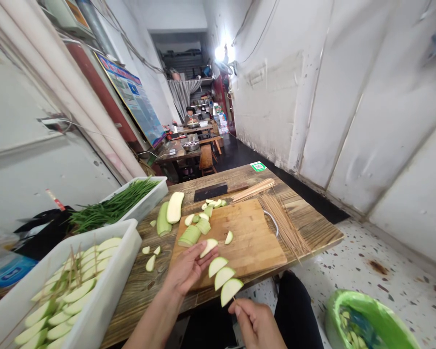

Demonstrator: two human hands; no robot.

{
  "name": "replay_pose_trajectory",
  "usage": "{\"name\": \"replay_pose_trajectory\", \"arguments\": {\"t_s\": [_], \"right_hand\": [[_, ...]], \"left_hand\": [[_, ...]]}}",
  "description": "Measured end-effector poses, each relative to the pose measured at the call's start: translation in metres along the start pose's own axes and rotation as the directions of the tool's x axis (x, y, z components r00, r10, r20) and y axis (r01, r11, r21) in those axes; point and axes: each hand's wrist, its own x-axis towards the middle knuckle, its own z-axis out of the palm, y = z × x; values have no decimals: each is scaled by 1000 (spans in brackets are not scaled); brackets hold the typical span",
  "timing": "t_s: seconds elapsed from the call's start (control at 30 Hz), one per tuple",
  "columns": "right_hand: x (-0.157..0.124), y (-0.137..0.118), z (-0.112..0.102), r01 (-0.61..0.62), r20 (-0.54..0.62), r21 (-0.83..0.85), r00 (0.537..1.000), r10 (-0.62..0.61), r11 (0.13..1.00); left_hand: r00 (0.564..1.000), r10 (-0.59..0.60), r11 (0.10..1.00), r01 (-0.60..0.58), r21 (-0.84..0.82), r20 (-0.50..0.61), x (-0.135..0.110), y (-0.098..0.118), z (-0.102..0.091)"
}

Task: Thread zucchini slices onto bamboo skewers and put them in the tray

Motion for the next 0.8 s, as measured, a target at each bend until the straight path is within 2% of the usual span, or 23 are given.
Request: {"name": "replay_pose_trajectory", "arguments": {"t_s": [0.17,0.47,0.8], "right_hand": [[2,-1,-1,4,-10,18,1000,-4,1000],[4,18,5,8,-47,55,999,-5,998],[6,8,7,-33,-10,105,999,34,994]], "left_hand": [[999,-32,999,32,-10,13,-3,1,3],[995,-95,994,95,-59,2,-2,2,7],[995,4,998,2,-69,97,-3,-6,13]]}}
